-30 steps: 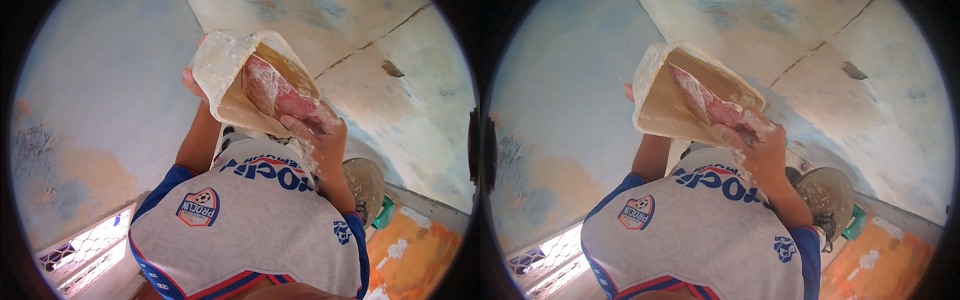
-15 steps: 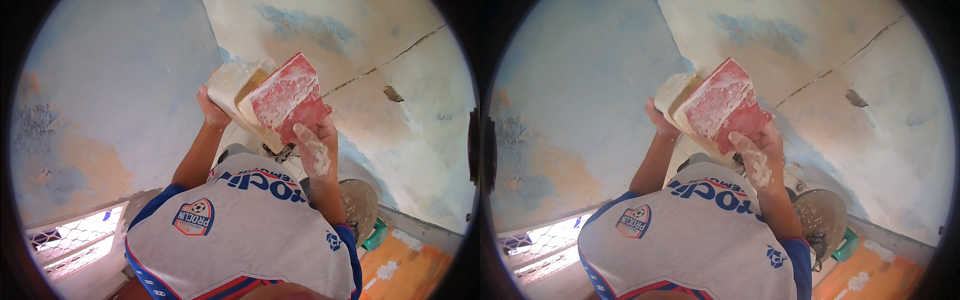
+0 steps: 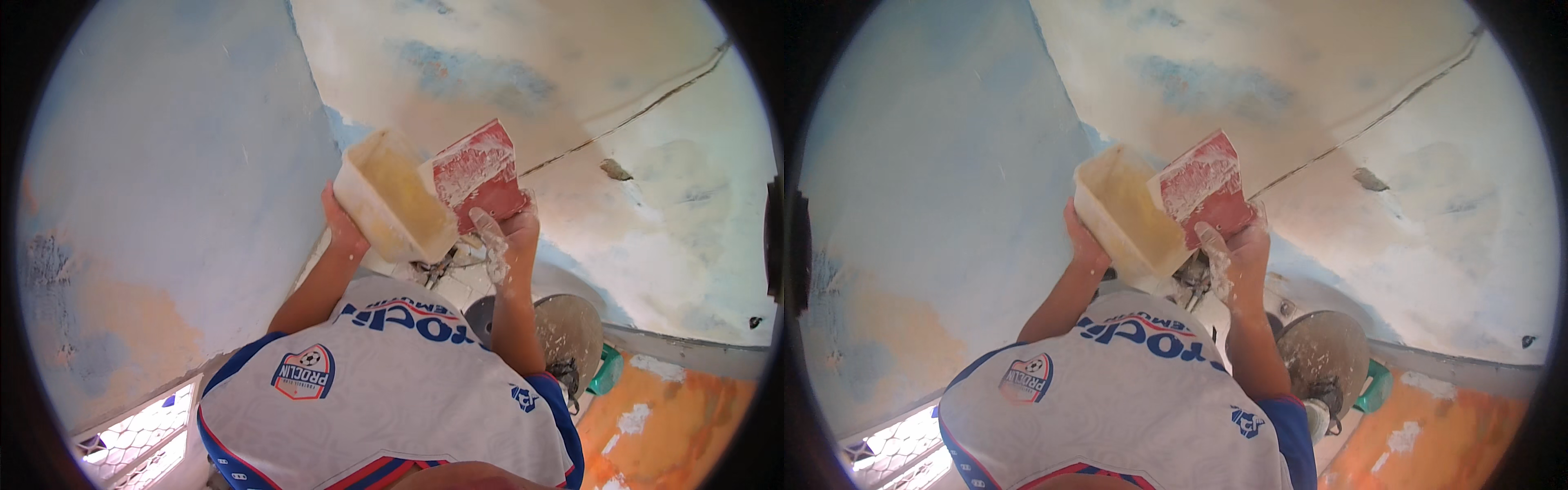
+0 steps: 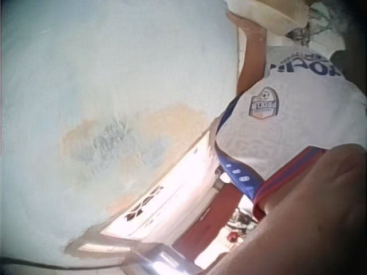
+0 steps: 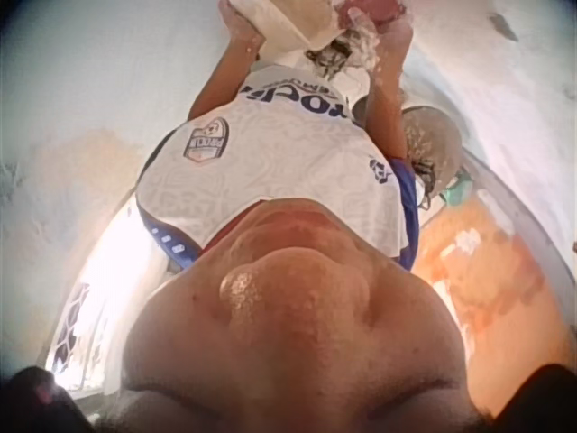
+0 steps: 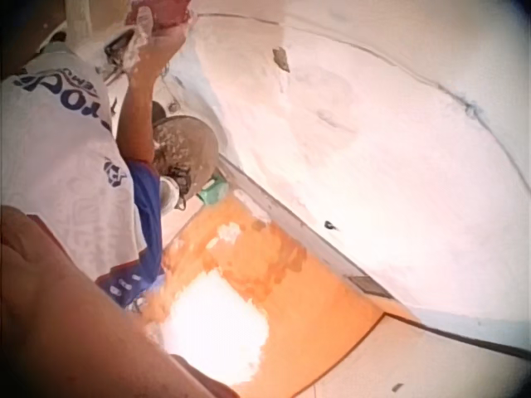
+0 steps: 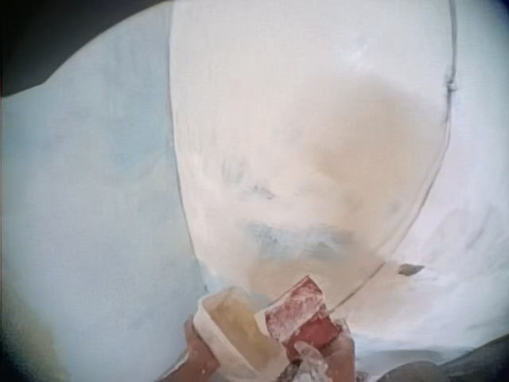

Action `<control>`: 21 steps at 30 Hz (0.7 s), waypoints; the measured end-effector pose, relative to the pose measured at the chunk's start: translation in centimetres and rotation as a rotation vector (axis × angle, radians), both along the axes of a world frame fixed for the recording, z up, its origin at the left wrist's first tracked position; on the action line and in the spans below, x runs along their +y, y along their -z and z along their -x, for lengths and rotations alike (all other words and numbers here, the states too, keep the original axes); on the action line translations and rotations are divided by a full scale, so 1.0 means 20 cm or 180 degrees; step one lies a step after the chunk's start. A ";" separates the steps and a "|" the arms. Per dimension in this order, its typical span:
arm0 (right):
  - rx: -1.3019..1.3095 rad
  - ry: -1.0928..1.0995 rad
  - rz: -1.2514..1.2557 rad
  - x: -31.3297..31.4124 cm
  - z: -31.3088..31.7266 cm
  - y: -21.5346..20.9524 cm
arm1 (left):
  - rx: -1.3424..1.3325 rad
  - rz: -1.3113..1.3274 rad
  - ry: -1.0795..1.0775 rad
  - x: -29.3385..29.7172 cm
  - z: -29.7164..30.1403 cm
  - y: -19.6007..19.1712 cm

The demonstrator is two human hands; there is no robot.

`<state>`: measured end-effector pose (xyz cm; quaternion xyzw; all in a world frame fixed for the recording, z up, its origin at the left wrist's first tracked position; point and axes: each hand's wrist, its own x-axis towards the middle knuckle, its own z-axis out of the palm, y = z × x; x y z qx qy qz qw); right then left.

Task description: The person applies a plaster or filler material to a wall using a hand spreader, frequently scooping more material from a plastic container.

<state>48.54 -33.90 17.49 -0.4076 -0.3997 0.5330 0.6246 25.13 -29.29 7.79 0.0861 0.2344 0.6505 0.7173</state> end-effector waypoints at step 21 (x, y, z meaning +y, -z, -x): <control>0.1190 0.0007 0.0513 0.24 0.67 0.01 | -0.0166 0.0128 0.0203 0.46 0.63 -0.04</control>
